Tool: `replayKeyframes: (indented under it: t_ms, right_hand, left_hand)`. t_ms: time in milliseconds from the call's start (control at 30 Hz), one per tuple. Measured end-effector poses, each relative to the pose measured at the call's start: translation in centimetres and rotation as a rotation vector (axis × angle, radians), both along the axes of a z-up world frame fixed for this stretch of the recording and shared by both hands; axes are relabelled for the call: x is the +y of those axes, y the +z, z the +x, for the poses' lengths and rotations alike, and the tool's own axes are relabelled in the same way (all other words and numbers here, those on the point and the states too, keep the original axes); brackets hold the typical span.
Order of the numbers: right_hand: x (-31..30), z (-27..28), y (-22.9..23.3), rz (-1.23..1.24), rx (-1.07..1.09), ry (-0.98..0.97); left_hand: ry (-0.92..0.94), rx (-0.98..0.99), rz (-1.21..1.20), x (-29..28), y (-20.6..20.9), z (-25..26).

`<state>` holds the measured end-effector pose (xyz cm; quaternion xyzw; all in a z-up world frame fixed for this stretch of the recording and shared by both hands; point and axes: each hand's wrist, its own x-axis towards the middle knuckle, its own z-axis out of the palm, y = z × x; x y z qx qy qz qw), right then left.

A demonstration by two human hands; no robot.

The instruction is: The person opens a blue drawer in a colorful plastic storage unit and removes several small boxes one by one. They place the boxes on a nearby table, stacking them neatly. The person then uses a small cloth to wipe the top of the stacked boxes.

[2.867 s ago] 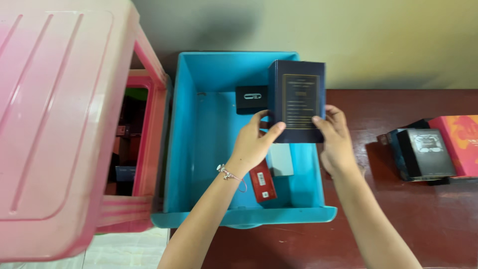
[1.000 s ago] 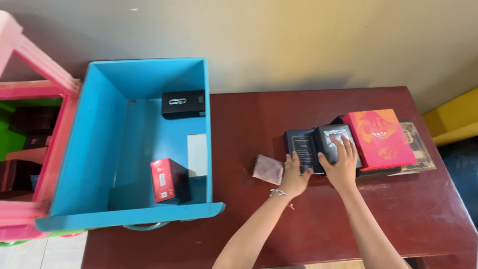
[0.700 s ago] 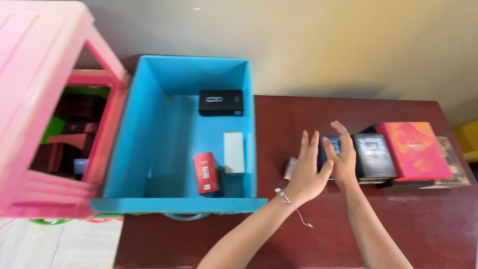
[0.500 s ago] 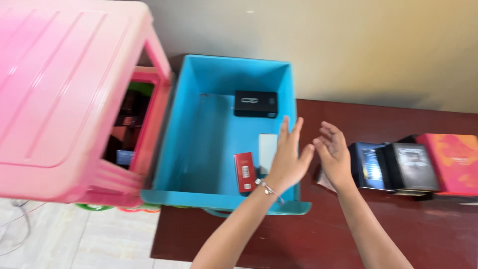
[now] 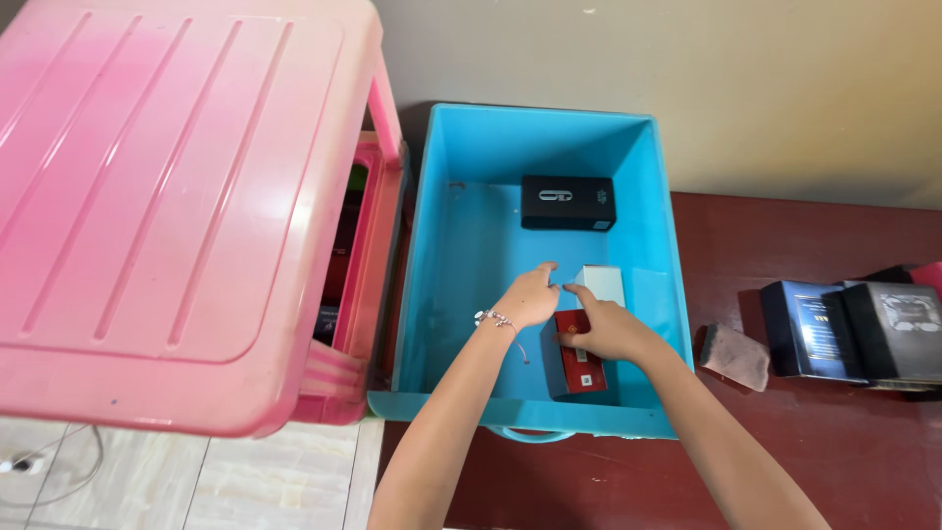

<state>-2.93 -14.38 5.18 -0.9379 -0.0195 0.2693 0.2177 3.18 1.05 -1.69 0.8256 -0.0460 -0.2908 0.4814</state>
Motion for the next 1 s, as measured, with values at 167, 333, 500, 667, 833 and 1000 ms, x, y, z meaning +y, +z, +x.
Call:
replayKeyframes:
  t_ms: [167,333,500,667,833,1000]
  right_hand:
    - [-2.5,1.4,-2.2,0.257,-0.116,-0.216]
    - [-5.0,1.2,-3.1,0.874,-0.301,-0.458]
    - [-5.2,1.5,-1.7,1.064,-0.453,-0.595]
    - [-1.7,0.2,0.8,0.467,-0.775,-0.261]
    - [0.5,0.0,2.1,0.113,-1.065,0.181]
    - [0.1,-0.3,1.4,0.08,-1.063,0.195]
  left_hand:
    - [-0.102,-0.249,0.002,0.3,-0.9,2.0]
    - [0.286,-0.42,0.122,2.5,-0.8,2.2]
    - [0.444,-0.522,-0.115,2.9,0.3,2.7]
    - [0.381,0.198,-0.625,1.2,2.5,1.5]
    - [0.429,0.208,-0.79,1.1,4.8,0.3]
    - [0.429,0.034,-0.677,0.9,5.6,0.2]
